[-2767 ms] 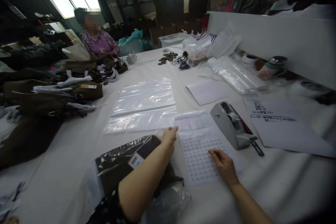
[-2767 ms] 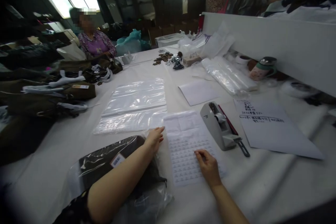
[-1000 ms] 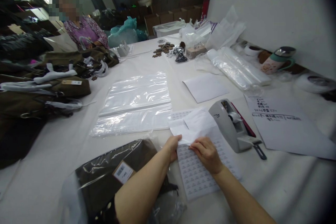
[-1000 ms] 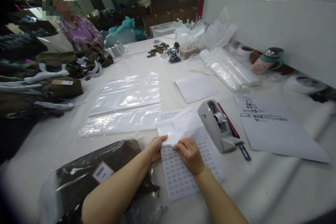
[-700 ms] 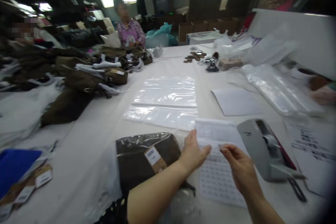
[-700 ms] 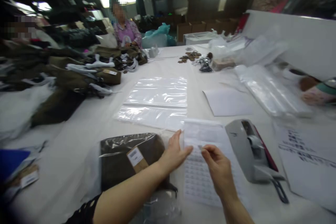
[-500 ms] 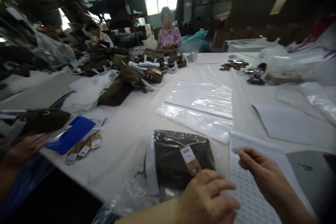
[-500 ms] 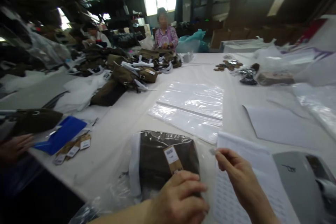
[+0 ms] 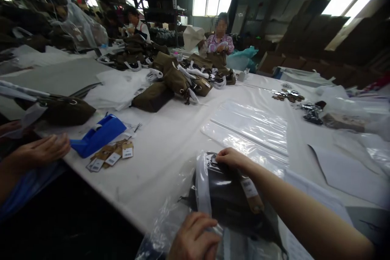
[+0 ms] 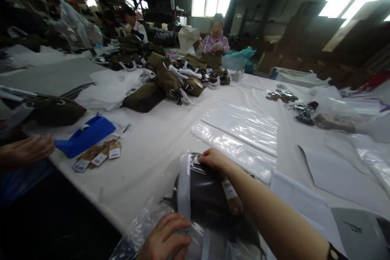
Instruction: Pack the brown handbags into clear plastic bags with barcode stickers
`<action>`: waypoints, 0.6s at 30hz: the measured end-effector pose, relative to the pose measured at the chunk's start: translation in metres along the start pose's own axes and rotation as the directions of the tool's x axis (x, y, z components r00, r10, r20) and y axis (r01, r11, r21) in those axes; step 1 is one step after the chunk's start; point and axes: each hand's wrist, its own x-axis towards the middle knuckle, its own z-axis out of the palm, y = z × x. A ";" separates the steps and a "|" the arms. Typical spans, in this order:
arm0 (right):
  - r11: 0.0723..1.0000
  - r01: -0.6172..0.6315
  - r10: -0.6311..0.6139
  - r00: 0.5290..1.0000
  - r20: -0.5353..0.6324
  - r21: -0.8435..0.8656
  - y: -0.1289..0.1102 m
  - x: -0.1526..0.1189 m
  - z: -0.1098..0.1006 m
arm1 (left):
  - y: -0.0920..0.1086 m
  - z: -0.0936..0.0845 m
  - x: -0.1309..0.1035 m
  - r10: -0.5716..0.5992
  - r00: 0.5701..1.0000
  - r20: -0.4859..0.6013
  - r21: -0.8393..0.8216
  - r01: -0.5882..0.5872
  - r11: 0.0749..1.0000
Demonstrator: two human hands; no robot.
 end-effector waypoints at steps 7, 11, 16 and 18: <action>0.991 -0.041 0.037 0.999 -0.040 -0.124 -0.003 0.012 0.005 | -0.015 -0.010 -0.006 -0.018 1.000 -0.005 -0.018 0.018 1.000; 0.974 -0.053 0.025 0.991 -0.131 -0.220 0.001 0.018 0.014 | -0.026 -0.015 -0.020 -0.049 0.999 0.006 0.001 0.049 0.999; 0.925 -0.067 -0.078 0.931 -0.357 -0.375 0.009 0.022 0.020 | -0.053 -0.034 -0.070 -0.402 0.909 -0.110 0.210 0.417 0.884; 0.904 -0.074 -0.121 0.901 -0.416 -0.422 0.006 0.016 0.020 | -0.063 -0.036 -0.100 -0.679 0.722 -0.136 0.155 0.692 0.705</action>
